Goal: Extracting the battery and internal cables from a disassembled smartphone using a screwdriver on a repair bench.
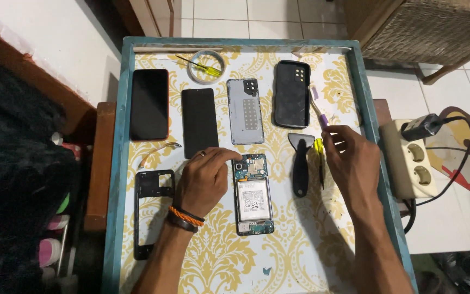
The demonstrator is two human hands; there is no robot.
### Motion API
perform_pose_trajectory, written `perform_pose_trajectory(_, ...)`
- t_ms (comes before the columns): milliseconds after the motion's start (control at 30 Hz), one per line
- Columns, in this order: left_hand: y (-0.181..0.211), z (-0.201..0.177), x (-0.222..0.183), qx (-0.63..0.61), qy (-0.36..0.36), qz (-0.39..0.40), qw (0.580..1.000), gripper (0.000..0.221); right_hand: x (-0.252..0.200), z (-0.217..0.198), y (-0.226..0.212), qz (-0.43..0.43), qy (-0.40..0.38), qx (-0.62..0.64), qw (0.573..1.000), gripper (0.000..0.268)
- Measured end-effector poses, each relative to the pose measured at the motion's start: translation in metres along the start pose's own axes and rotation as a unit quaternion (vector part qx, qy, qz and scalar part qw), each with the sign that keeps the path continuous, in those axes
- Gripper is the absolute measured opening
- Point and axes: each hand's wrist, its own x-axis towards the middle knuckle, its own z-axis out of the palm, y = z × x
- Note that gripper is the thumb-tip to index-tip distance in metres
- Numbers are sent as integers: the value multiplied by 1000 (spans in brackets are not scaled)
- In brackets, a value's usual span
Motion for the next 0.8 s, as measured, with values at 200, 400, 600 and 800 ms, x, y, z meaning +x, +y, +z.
perform_pose_trajectory(200, -8, 6, -4, 8, -35, -14, 999, 30, -2, 3, -11, -116, 36, 85, 989, 21)
perform_pose_trajectory(400, -9, 5, -6, 5, -68, 2, 998, 31, -12, 8, -21, -140, 25, 82, 986, 23)
perform_pose_trajectory(600, -10, 3, -7, 24, -125, -10, 992, 36, -15, 17, -25, -125, 18, 75, 989, 17)
perform_pose_trajectory(800, -15, 6, -10, 21, -126, -21, 992, 33, -8, 6, -16, -114, 48, 68, 990, 15)
